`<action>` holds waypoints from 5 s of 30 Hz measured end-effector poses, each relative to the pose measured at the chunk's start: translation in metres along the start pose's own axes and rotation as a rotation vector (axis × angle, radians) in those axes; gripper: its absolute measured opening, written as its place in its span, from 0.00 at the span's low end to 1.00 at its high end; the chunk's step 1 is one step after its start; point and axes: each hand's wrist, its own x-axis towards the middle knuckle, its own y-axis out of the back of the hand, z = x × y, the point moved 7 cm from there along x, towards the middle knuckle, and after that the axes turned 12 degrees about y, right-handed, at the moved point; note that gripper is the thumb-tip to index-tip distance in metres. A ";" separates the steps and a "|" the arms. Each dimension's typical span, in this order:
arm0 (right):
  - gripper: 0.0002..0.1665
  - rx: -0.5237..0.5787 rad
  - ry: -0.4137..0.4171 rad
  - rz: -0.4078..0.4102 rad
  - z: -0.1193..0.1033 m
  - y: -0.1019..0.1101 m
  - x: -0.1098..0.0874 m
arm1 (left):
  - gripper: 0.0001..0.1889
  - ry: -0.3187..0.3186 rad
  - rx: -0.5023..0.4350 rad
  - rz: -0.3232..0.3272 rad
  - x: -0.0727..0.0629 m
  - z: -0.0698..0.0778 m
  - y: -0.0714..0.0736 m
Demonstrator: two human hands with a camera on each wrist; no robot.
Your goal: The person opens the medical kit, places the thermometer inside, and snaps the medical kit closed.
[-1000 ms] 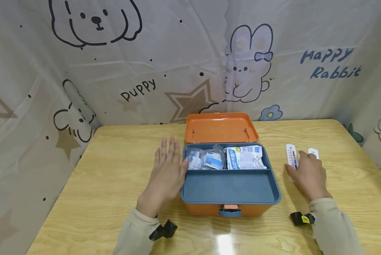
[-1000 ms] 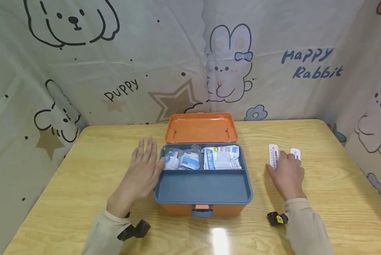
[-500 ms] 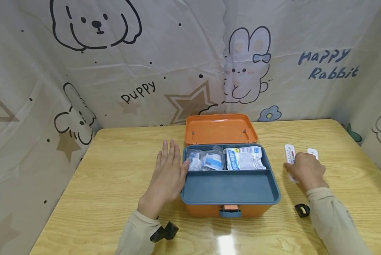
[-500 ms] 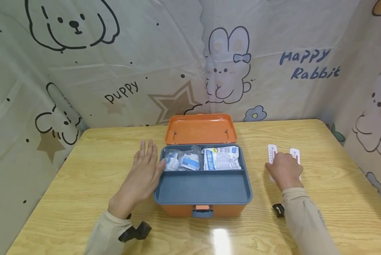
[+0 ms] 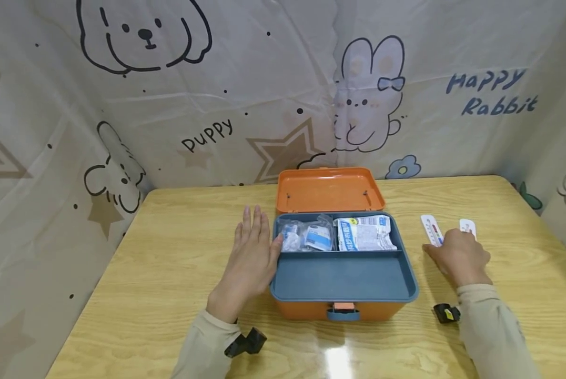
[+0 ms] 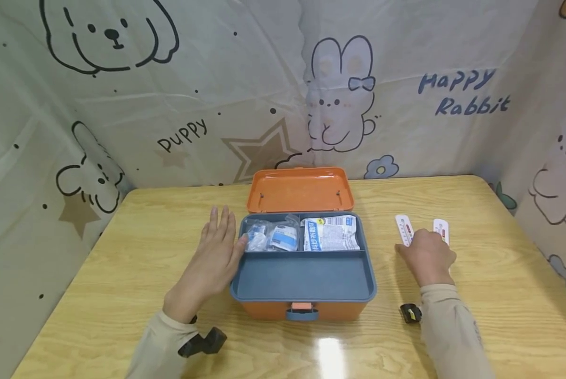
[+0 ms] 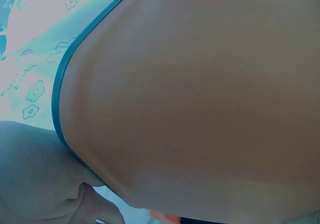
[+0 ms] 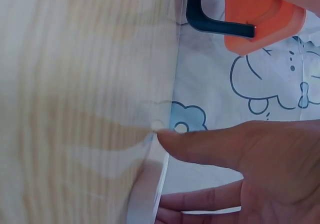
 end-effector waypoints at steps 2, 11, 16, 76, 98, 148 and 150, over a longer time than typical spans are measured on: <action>0.27 -0.009 -0.006 0.007 0.000 0.000 -0.002 | 0.34 0.006 -0.003 0.001 0.000 0.000 0.000; 0.18 -0.030 0.022 0.025 0.003 0.003 -0.003 | 0.34 0.006 0.013 0.020 0.000 0.002 0.001; 0.16 -0.030 0.051 0.039 0.002 0.004 -0.001 | 0.34 0.006 0.014 0.030 0.000 0.001 0.001; 0.16 -0.174 0.457 0.274 -0.025 0.018 -0.015 | 0.32 -0.008 0.025 0.070 0.000 0.001 0.003; 0.17 -0.195 0.445 0.286 -0.022 0.028 -0.019 | 0.32 0.005 0.004 0.054 0.001 0.001 -0.001; 0.16 -0.207 0.508 0.419 -0.043 0.052 -0.044 | 0.32 0.017 0.007 0.052 -0.001 0.003 -0.002; 0.16 -0.205 0.502 0.413 -0.044 0.052 -0.044 | 0.31 0.018 0.010 0.054 -0.001 0.003 -0.002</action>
